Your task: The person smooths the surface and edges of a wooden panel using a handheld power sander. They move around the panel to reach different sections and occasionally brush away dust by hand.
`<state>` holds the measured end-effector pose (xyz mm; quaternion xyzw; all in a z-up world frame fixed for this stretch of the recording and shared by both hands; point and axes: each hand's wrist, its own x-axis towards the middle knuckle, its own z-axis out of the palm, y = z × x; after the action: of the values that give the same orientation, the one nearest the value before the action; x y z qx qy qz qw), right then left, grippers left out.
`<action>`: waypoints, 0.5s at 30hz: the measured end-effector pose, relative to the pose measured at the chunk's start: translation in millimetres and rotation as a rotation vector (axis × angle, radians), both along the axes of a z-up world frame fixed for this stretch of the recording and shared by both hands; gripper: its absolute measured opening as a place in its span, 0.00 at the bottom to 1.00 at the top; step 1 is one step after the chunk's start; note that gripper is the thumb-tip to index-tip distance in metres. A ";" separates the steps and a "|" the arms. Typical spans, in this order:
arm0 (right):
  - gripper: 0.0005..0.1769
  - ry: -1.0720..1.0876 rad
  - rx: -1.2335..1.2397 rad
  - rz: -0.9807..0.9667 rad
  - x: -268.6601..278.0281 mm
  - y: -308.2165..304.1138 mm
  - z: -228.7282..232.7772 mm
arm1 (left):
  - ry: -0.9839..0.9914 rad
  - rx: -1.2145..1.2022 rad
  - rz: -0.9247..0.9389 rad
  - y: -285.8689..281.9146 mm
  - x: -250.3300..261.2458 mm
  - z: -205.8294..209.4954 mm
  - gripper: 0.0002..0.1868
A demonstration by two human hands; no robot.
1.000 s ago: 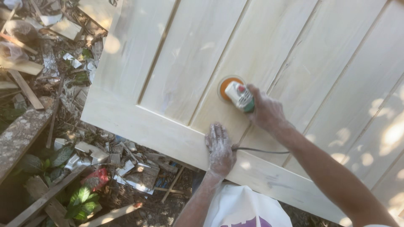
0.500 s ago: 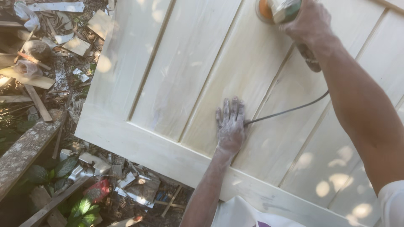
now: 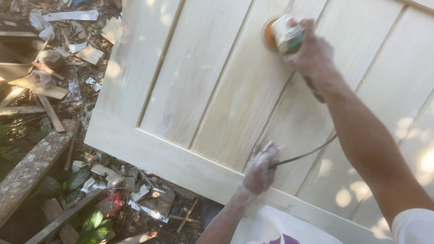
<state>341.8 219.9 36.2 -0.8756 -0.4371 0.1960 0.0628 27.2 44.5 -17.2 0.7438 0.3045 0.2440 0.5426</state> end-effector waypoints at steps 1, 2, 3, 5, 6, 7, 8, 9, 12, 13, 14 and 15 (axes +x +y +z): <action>0.52 0.049 0.015 0.027 -14.1 -17.1 -3.1 | -0.009 -0.089 0.074 -6.2 -10.1 -3.6 0.16; 0.49 0.106 0.031 0.061 -35.8 -30.4 -5.0 | -0.009 -0.177 0.157 -11.8 -21.7 -6.2 0.15; 0.46 0.097 -0.031 0.062 -60.7 -40.7 -3.5 | -0.147 -0.467 0.261 -14.8 -33.0 -9.0 0.15; 0.46 0.125 -0.095 0.092 -107.1 -54.5 10.3 | -0.443 -1.028 0.486 -10.4 -44.8 -16.7 0.17; 0.49 0.169 -0.100 0.130 -129.8 -58.6 18.6 | -0.306 -0.962 0.450 -1.1 -48.4 -21.3 0.17; 0.50 0.151 -0.069 0.148 -147.4 -60.6 27.5 | -0.169 -0.896 0.414 11.8 -51.2 -24.4 0.18; 0.50 0.156 -0.056 0.191 -167.9 -66.4 36.9 | -0.019 -0.844 0.413 11.7 -58.2 -15.6 0.19; 0.51 0.163 -0.041 0.235 -184.8 -69.2 45.1 | -0.094 -0.892 0.430 18.0 -58.6 -9.7 0.20; 0.52 0.214 0.031 0.280 -230.1 -86.8 60.0 | -0.273 -1.058 0.511 15.1 -72.6 17.6 0.21; 0.55 0.246 -0.002 0.289 -244.5 -91.0 55.3 | -0.308 -1.121 0.536 16.2 -78.7 19.1 0.22; 0.58 0.253 -0.019 0.275 -253.1 -92.9 55.5 | -0.354 -1.176 0.525 24.6 -79.9 20.2 0.22; 0.61 0.260 -0.036 0.262 -261.0 -92.4 55.1 | -0.375 -1.179 0.521 30.0 -86.5 24.2 0.21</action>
<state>80.8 127.5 91.4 -0.7795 -0.5320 0.3216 0.0769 -59.3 74.5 7.0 0.1702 0.4571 0.2849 0.8252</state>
